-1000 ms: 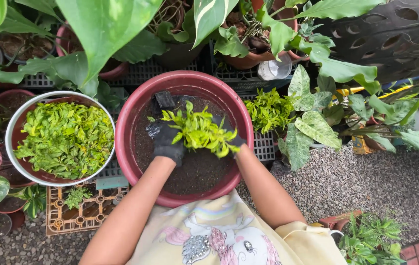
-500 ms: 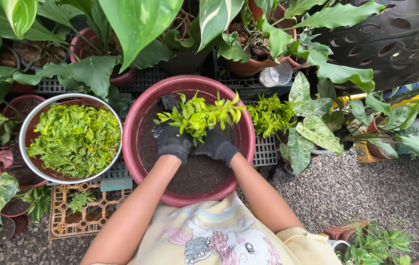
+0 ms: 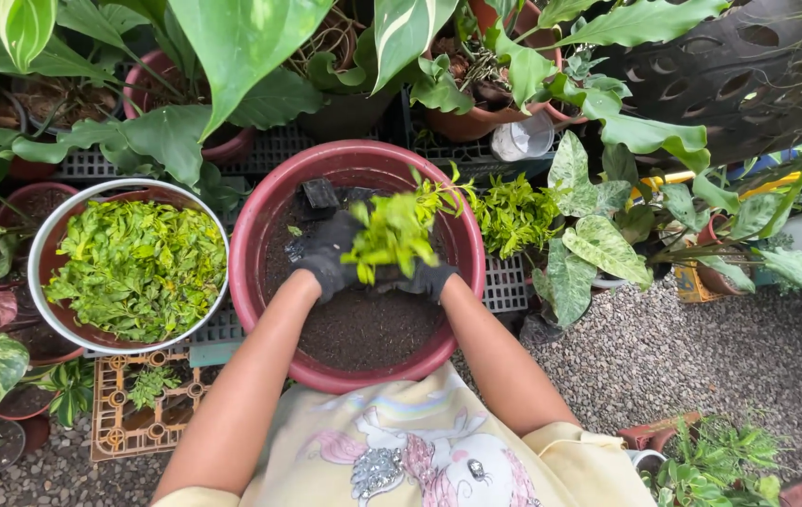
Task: The person prepares soil in a red pot, then places a small green plant into the soil and firms the soil around it. The person repeats this process with additional small plants, arranging them in the pot.
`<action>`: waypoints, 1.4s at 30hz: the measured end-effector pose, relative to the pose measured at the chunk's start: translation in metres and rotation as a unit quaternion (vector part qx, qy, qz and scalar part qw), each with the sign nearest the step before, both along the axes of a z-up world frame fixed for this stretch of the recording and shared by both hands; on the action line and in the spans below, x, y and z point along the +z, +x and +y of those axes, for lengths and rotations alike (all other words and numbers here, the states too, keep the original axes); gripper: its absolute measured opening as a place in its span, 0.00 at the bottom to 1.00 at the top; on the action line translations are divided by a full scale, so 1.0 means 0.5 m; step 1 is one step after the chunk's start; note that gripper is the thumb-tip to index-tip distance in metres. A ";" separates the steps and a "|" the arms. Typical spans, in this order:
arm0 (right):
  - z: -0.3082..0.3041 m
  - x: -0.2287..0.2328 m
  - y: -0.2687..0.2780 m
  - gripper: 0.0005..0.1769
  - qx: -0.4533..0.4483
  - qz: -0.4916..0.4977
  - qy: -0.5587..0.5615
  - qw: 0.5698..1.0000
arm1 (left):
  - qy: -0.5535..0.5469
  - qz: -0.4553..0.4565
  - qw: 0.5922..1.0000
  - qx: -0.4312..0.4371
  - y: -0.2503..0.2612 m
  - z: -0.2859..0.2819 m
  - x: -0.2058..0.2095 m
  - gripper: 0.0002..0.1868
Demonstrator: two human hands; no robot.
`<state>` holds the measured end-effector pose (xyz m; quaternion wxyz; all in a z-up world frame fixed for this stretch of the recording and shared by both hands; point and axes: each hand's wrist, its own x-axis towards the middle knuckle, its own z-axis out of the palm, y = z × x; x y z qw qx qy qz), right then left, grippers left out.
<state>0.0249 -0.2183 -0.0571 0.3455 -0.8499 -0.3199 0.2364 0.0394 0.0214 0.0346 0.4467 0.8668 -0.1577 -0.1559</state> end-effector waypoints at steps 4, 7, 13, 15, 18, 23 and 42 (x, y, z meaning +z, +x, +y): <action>-0.021 -0.034 -0.007 0.24 0.105 0.005 -0.084 0.991 | 0.049 0.024 0.998 -0.029 0.007 -0.017 0.043 0.35; -0.003 0.082 -0.031 0.19 0.105 0.016 -0.102 0.989 | 0.123 -0.022 0.991 -0.043 0.019 -0.022 -0.055 0.39; 0.036 0.214 -0.058 0.30 -0.169 0.399 0.232 0.871 | 0.128 -0.051 0.990 -0.031 0.025 -0.036 -0.087 0.39; 0.068 0.244 -0.060 0.26 -0.219 0.390 0.206 0.871 | 0.135 -0.059 0.989 -0.029 0.023 -0.040 -0.084 0.37; 0.083 0.194 -0.060 0.22 -0.261 0.393 0.193 0.860 | 0.137 -0.076 0.987 -0.027 0.018 -0.050 -0.105 0.34; 0.089 0.169 -0.063 0.16 -0.261 0.345 0.149 0.889 | 0.146 -0.092 0.985 -0.018 0.009 -0.060 -0.159 0.37; -0.003 0.223 -0.038 0.28 -0.276 0.062 -0.134 0.950 | 0.073 -0.133 0.988 0.018 -0.027 -0.017 -0.175 0.33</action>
